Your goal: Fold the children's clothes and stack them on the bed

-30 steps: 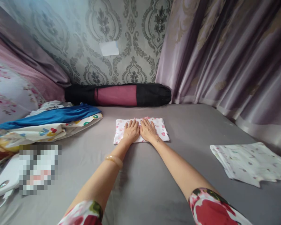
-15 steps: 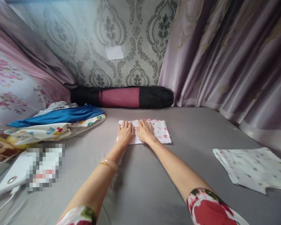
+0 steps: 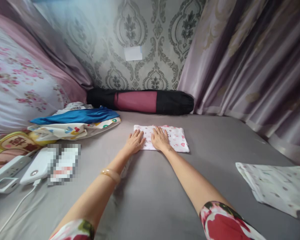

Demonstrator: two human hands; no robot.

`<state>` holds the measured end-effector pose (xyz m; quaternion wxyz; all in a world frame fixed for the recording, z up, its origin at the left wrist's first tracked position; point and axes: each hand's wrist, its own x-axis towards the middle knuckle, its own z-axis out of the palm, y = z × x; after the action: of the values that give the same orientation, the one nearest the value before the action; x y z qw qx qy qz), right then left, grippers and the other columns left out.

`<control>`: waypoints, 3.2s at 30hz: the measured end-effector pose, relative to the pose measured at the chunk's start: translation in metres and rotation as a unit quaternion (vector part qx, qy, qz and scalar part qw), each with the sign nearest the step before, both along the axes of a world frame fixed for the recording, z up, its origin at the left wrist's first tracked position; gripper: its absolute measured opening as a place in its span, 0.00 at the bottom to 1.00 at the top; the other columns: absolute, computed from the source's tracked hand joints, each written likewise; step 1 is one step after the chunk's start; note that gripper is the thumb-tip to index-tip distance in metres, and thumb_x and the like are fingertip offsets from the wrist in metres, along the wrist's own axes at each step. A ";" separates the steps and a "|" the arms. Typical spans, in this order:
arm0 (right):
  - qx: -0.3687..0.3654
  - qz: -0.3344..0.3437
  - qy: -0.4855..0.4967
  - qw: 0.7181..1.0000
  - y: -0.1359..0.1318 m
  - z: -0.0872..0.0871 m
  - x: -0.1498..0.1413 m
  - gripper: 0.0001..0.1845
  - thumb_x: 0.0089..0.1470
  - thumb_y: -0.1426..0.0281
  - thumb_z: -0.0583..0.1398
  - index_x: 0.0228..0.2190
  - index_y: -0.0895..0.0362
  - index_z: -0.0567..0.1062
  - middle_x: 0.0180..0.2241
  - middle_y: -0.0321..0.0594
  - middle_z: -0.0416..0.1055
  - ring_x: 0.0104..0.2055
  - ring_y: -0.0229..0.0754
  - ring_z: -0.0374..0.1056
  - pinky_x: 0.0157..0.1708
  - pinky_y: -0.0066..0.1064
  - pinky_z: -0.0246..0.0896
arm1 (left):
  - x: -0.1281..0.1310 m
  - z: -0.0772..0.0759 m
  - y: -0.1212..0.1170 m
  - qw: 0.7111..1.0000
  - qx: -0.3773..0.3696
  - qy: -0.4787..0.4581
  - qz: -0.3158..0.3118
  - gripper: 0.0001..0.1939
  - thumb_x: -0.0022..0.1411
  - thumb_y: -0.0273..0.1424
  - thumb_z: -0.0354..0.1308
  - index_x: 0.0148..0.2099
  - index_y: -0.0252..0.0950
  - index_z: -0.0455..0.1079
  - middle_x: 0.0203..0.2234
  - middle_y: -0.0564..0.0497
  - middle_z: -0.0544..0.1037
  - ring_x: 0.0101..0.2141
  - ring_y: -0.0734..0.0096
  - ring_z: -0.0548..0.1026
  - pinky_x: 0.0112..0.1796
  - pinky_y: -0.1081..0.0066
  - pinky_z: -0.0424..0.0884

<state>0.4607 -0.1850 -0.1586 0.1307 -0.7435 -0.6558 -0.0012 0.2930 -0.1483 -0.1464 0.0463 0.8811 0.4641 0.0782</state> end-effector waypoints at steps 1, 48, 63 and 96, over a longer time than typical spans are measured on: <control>-0.011 0.000 0.002 1.000 0.001 0.002 0.000 0.29 0.65 0.64 0.42 0.63 0.60 0.57 0.67 0.45 0.48 0.69 0.48 0.41 0.65 0.48 0.31 | -0.009 0.000 -0.003 1.000 -0.002 0.000 -0.004 0.26 0.70 0.40 0.40 0.66 0.38 0.55 0.66 0.42 0.57 0.66 0.58 0.52 0.61 0.53 0.53; 0.000 0.100 0.005 0.995 0.048 0.015 -0.078 0.29 0.64 0.68 0.42 0.62 0.67 0.58 0.66 0.50 0.50 0.68 0.49 0.41 0.65 0.49 0.28 | -0.046 -0.026 0.001 0.981 0.048 -0.173 0.073 0.20 0.63 0.24 0.44 0.57 0.29 0.61 0.49 0.37 0.73 0.52 0.60 0.70 0.53 0.60 0.64; -0.075 0.115 0.020 0.990 0.060 0.019 -0.083 0.30 0.65 0.66 0.41 0.63 0.65 0.56 0.67 0.48 0.47 0.69 0.49 0.40 0.64 0.52 0.30 | -0.051 -0.029 0.007 0.946 0.018 -0.306 0.103 0.19 0.64 0.26 0.43 0.56 0.31 0.64 0.52 0.38 0.73 0.54 0.60 0.69 0.58 0.56 0.62; 0.010 0.051 0.015 0.999 0.024 0.005 -0.061 0.29 0.65 0.64 0.42 0.64 0.55 0.57 0.66 0.46 0.51 0.68 0.51 0.42 0.64 0.50 0.31 | -0.045 -0.012 -0.014 0.997 0.016 -0.073 -0.013 0.26 0.69 0.35 0.41 0.67 0.40 0.56 0.64 0.48 0.62 0.64 0.52 0.55 0.61 0.51 0.52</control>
<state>0.3993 -0.1612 -0.1536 0.1474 -0.7074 -0.6912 0.0102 0.2485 -0.1619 -0.1584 0.0674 0.8797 0.4465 0.1492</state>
